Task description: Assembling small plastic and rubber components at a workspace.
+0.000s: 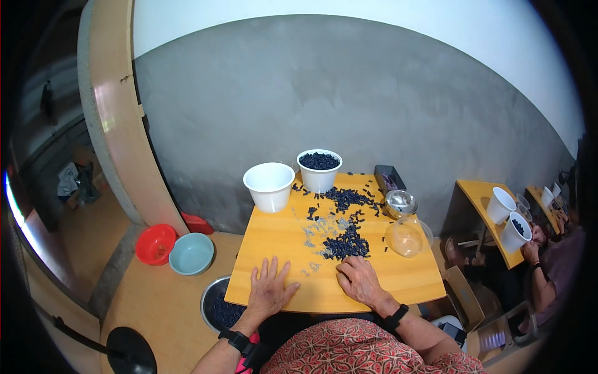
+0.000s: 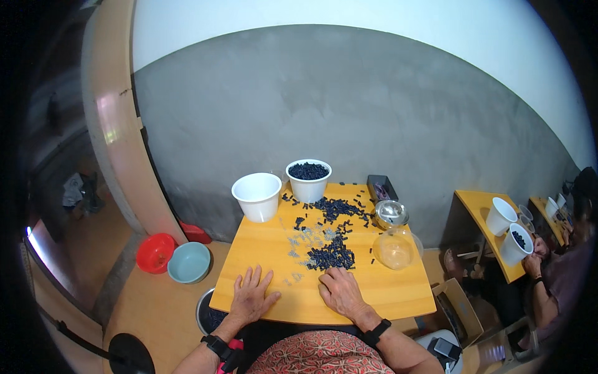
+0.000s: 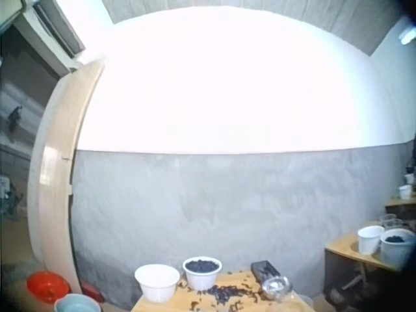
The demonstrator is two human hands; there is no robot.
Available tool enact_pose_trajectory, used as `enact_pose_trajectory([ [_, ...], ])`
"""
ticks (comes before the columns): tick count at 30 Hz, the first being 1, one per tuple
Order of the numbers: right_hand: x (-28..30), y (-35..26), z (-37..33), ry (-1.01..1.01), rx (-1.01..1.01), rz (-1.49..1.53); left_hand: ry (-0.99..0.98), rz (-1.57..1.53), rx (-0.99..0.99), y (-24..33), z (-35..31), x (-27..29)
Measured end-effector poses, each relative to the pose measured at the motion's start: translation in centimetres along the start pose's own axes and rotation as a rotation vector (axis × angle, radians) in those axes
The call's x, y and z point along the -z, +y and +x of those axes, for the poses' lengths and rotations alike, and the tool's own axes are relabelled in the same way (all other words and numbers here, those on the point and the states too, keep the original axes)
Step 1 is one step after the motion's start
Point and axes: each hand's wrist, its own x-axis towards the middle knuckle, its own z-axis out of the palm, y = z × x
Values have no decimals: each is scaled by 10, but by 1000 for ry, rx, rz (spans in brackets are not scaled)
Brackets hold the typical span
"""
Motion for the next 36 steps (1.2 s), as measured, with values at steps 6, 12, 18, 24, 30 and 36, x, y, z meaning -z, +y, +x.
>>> enact_pose_trajectory([
  [6, -1, -1, 0, -9, -21, -14, 62, -52, -23, -3, -1, -4],
  [12, -2, 0, 0, 3, -17, -1, 90, -17, -30, -4, -1, -6],
  [18, -1, 2, -3, -8, -25, -2, 76, -29, -18, -2, -1, -5],
  [24, 1, 1, -4, 13, -28, 9, 41, -61, -10, -2, -1, -3],
  [30, -4, 8, 0, 56, 0, 45, 8, -81, -3, -4, 2, 4],
  [36, -2, 5, 2, 46, -54, 58, -19, -126, 25, -6, -1, 6],
])
